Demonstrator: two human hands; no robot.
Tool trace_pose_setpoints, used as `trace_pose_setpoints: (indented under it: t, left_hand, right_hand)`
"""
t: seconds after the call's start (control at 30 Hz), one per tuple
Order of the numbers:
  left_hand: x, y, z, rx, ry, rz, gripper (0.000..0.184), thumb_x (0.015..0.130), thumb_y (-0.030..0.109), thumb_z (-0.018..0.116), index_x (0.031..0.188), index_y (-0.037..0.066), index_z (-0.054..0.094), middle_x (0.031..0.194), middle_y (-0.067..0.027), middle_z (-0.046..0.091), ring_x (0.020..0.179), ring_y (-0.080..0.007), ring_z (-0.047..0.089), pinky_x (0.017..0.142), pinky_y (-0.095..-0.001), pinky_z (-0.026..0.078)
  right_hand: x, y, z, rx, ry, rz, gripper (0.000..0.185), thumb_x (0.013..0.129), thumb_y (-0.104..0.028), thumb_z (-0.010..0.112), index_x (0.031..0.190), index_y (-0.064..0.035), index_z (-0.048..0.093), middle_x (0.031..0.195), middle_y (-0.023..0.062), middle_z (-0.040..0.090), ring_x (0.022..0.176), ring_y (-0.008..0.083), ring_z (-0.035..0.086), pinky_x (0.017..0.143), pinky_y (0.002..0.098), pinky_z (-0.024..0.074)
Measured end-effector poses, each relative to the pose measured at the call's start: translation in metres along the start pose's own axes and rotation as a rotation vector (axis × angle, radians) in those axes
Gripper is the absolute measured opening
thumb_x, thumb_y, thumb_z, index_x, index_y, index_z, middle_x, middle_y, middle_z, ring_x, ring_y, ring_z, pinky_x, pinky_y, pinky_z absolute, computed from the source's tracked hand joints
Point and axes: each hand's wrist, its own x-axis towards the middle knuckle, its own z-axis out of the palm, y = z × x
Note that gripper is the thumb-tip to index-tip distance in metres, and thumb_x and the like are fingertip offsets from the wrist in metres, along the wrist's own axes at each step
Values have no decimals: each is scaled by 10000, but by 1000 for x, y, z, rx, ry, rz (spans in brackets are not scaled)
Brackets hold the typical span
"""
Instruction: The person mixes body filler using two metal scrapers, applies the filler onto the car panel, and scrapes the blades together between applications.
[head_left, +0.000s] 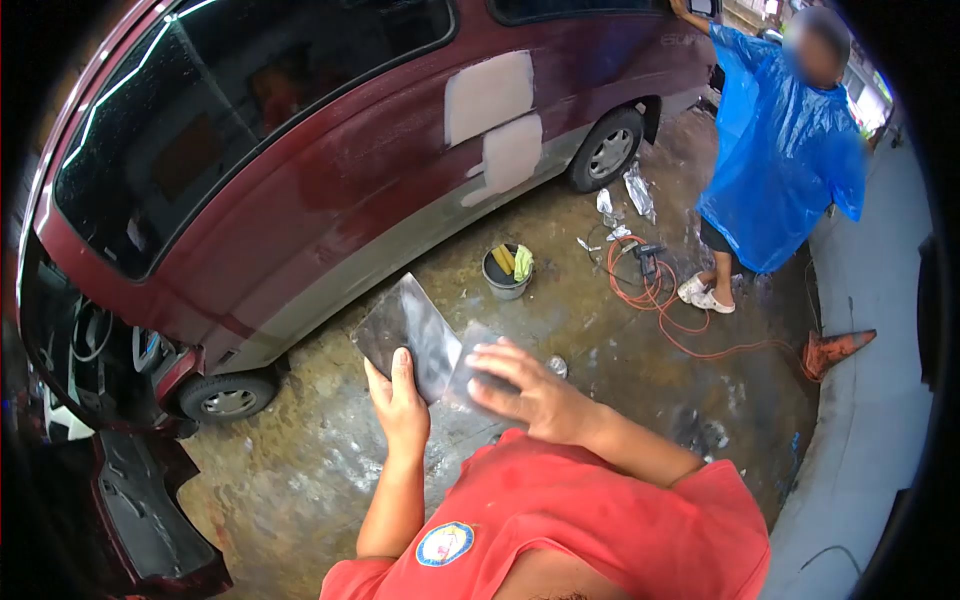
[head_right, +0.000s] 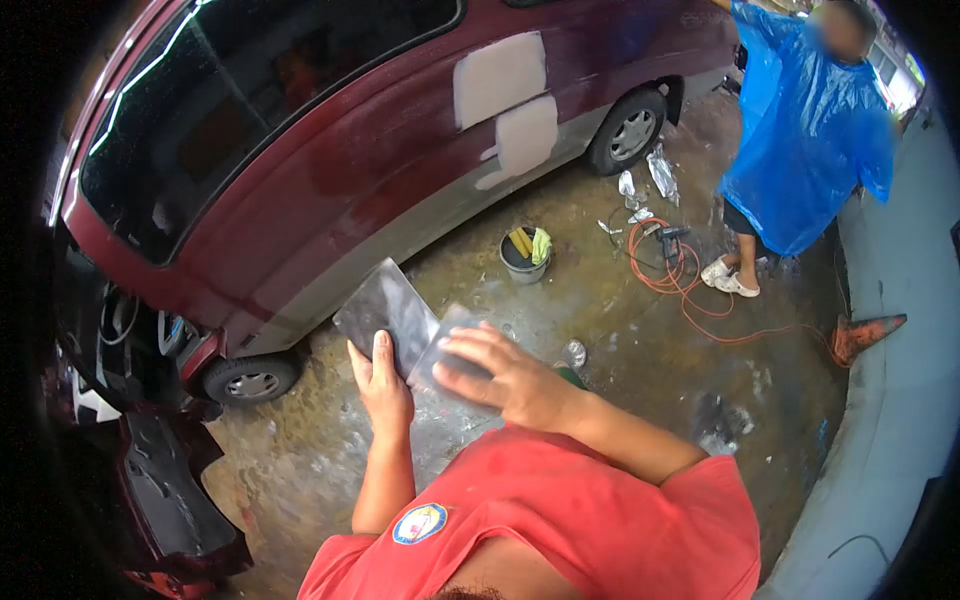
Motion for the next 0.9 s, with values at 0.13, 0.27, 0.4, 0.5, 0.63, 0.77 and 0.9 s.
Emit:
trace_pose_setpoints:
  t: [0.13, 0.27, 0.4, 0.5, 0.63, 0.77, 0.9]
  left_hand:
    - [10, -21, 3, -226, 94, -298, 390, 995, 113, 545, 1357, -3, 456, 1212, -124, 607, 1045, -218, 623, 911, -355, 514]
    - [31, -64, -9, -288, 105, -429, 367, 980, 113, 551, 1325, 12, 473, 1172, -125, 619, 1028, -240, 648, 888, -402, 557]
    - [80, -54, -2, -287, 222, -371, 404, 1007, 167, 538, 1379, 53, 429, 1195, -117, 614, 1022, -236, 656, 862, -386, 563]
    - [142, -59, 2, -230, 257, -117, 486, 1024, 247, 532, 1432, 16, 404, 1340, -126, 550, 1185, -230, 570, 1036, -375, 444]
    - [231, -59, 50, 58, 43, 29, 376, 1012, 119, 567, 1351, -2, 457, 1209, -72, 587, 1059, -134, 584, 955, -289, 461]
    - [314, -51, 100, 53, -40, 138, 293, 1001, 71, 562, 1279, -5, 513, 1142, -44, 617, 976, -86, 568, 885, -238, 456]
    - [365, -45, 133, 298, -181, 212, 289, 994, 64, 547, 1270, -21, 550, 967, -24, 665, 861, -87, 599, 774, -242, 491]
  right_hand:
    - [13, 12, 25, 49, -2, -3, 745, 771, -28, 702, 1450, -214, 457, 1402, 158, 399, 1353, 381, 400, 1127, 552, 341]
    - [-5, 84, 49, -8, -28, 192, 706, 793, 63, 611, 1432, -208, 483, 1407, 167, 411, 1342, 374, 408, 1132, 461, 354]
    - [-25, 167, 47, -214, -197, 403, 705, 760, 88, 581, 1405, -192, 532, 1401, 143, 455, 1336, 361, 415, 1131, 469, 348]
    - [-4, 214, 40, -168, -89, 496, 712, 748, 102, 549, 1395, -194, 551, 1393, 123, 477, 1327, 355, 424, 1131, 475, 342]
    - [90, 265, -6, -265, 83, 421, 705, 727, 97, 557, 1369, -194, 564, 1372, 101, 487, 1315, 345, 439, 1125, 527, 323]
    - [175, 295, -67, -364, 155, 284, 665, 731, 67, 564, 1339, -200, 589, 1333, 97, 508, 1292, 327, 465, 1096, 519, 346]
    - [224, 327, -101, -424, 231, 233, 610, 741, 31, 579, 1308, -189, 614, 1289, 90, 533, 1261, 312, 488, 1044, 502, 379]
